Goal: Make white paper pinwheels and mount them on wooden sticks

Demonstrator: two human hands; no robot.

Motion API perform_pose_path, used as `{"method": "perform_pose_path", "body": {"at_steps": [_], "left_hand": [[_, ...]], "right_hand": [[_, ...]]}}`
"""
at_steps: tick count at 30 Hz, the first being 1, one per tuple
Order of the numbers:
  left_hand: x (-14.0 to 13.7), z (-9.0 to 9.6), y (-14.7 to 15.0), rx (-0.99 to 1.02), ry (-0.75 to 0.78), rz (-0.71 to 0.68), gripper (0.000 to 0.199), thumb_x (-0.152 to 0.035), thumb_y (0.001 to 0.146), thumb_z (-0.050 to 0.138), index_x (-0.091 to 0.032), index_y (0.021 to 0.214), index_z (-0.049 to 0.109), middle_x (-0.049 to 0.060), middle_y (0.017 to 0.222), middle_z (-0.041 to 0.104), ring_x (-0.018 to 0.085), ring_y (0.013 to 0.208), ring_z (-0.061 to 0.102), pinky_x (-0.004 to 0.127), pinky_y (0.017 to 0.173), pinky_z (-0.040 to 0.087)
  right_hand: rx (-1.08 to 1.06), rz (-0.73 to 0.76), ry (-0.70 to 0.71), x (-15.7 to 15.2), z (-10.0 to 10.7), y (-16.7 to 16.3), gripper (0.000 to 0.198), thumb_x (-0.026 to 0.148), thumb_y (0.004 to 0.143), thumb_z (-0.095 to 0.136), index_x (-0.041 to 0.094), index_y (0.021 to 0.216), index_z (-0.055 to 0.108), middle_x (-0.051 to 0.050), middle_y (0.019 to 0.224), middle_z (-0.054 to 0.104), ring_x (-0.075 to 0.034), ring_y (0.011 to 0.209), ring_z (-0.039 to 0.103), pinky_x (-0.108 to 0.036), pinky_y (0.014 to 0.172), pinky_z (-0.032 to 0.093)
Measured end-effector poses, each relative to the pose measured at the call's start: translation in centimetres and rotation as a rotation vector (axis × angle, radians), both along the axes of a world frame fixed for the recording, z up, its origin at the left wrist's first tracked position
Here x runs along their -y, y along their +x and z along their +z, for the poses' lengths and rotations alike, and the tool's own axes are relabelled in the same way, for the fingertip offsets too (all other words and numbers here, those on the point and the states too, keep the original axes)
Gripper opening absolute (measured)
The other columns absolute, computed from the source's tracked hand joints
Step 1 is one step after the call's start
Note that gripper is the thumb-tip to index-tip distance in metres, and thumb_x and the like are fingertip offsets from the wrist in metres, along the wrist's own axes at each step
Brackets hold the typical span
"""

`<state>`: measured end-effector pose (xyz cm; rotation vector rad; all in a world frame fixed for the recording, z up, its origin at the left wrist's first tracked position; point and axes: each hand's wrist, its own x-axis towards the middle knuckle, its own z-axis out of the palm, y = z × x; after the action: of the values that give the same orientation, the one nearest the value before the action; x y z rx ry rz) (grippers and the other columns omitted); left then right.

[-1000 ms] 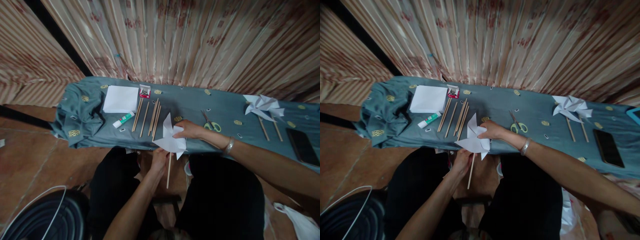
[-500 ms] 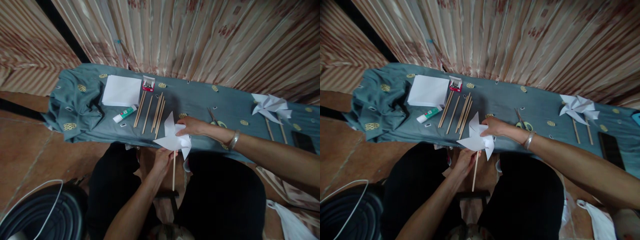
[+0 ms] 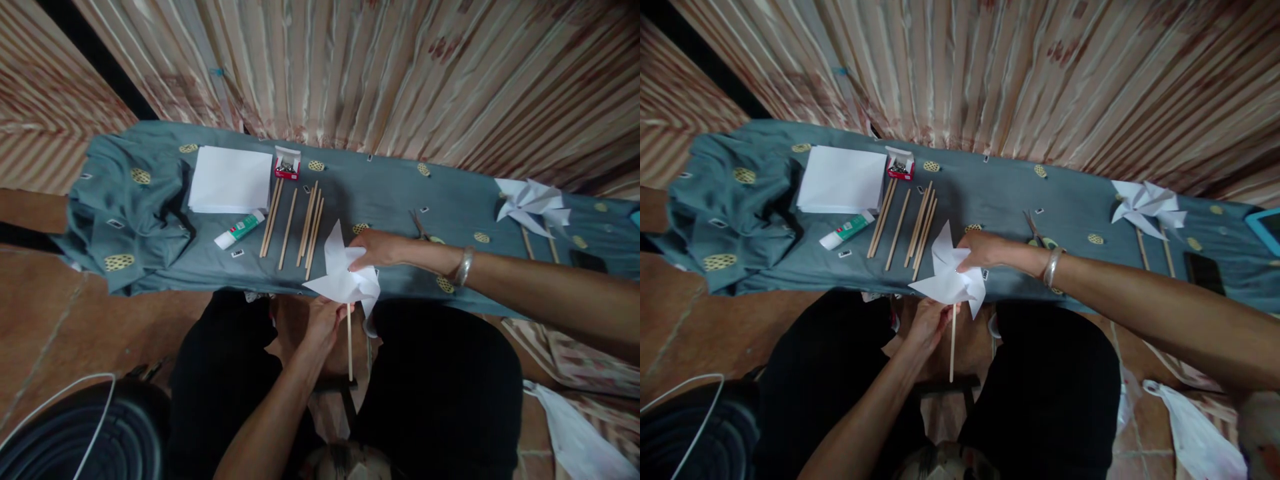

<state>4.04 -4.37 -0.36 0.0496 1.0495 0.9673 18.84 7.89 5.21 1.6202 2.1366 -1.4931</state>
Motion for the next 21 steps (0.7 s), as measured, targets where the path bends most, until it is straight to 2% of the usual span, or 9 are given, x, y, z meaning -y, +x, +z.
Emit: {"method": "perform_pose_path", "body": {"at_steps": [3,9,16,21], "left_hand": [[0.0,0.0,0.0,-0.001,-0.008,-0.006,0.029,-0.014,0.035,0.085,-0.014,0.057,0.066,-0.002,0.048,0.063,0.006,0.042,0.051,0.019,0.048,0.042],[-0.1,-0.1,0.0,0.002,0.004,-0.006,0.028,-0.016,0.040,0.081,-0.017,0.064,0.066,-0.002,0.054,0.066,0.007,0.045,0.052,0.021,0.048,0.042],[-0.2,-0.3,0.0,0.044,-0.030,0.002,0.033,-0.016,0.039,0.082,-0.017,0.068,0.067,-0.004,0.051,0.063,0.012,0.052,0.062,0.026,0.061,0.054],[0.0,-0.4,-0.2,0.051,-0.037,0.004,0.031,-0.018,0.042,0.083,-0.017,0.068,0.066,-0.002,0.056,0.066,0.016,0.060,0.067,0.028,0.064,0.056]], "right_hand": [[0.018,0.015,-0.013,0.0,0.3,-0.2,0.015,0.033,0.060,0.077,0.020,0.062,0.072,0.000,0.060,0.067,-0.015,0.055,0.056,-0.025,0.048,0.036],[0.001,0.042,-0.020,0.1,0.5,-0.3,0.014,0.033,0.062,0.074,0.021,0.058,0.070,0.000,0.058,0.066,-0.017,0.057,0.057,-0.026,0.049,0.036],[0.106,0.073,-0.013,0.2,0.8,-0.8,0.011,0.026,0.068,0.072,0.017,0.062,0.070,-0.001,0.060,0.067,-0.015,0.059,0.056,-0.025,0.051,0.035],[0.136,0.086,-0.011,0.1,1.2,-1.1,0.011,0.023,0.070,0.071,0.013,0.064,0.070,-0.004,0.061,0.068,-0.016,0.061,0.057,-0.027,0.053,0.035]]}}
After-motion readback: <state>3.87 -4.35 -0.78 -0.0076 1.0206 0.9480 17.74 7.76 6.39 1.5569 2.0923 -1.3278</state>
